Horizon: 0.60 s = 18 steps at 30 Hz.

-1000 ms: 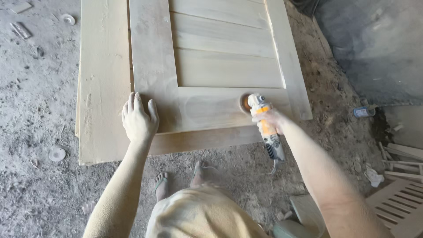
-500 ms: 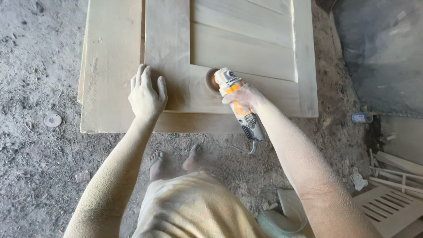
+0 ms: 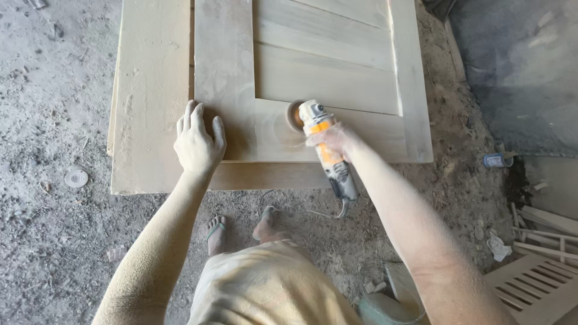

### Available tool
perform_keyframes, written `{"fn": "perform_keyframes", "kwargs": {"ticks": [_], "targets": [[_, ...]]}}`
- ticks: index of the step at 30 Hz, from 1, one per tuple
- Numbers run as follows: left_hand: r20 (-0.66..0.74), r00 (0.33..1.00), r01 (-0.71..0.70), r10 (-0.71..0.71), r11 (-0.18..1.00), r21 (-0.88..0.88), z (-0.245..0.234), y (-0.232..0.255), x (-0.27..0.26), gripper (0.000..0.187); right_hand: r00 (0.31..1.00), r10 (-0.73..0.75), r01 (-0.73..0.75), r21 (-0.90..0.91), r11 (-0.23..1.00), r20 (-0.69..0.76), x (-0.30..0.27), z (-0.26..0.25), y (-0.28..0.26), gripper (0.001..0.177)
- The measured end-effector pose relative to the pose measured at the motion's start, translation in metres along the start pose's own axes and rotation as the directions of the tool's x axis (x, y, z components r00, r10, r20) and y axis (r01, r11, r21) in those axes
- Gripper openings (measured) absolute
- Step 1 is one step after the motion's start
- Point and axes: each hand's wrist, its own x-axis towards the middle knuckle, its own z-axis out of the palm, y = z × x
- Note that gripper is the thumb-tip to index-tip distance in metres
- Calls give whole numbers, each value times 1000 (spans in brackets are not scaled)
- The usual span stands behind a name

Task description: The person uses an electric sander to smooth the surface of a wooden door. They move the sander systematically across the panels and frame, generating sawdust as they work.

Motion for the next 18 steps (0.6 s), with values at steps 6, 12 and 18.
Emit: {"fn": "perform_keyframes", "kwargs": {"ticks": [6, 12, 18], "targets": [[10, 1000, 25, -24, 1000, -18, -1, 1, 0, 41, 979, -179, 204, -547, 812, 98, -3, 7, 35, 54], [15, 999, 41, -41, 999, -22, -6, 5, 2, 38, 997, 78, -78, 25, 997, -13, 5, -39, 54, 48], [6, 1000, 19, -19, 999, -28, -3, 3, 3, 38, 996, -69, 75, -111, 991, 52, -10, -15, 65, 45]]}}
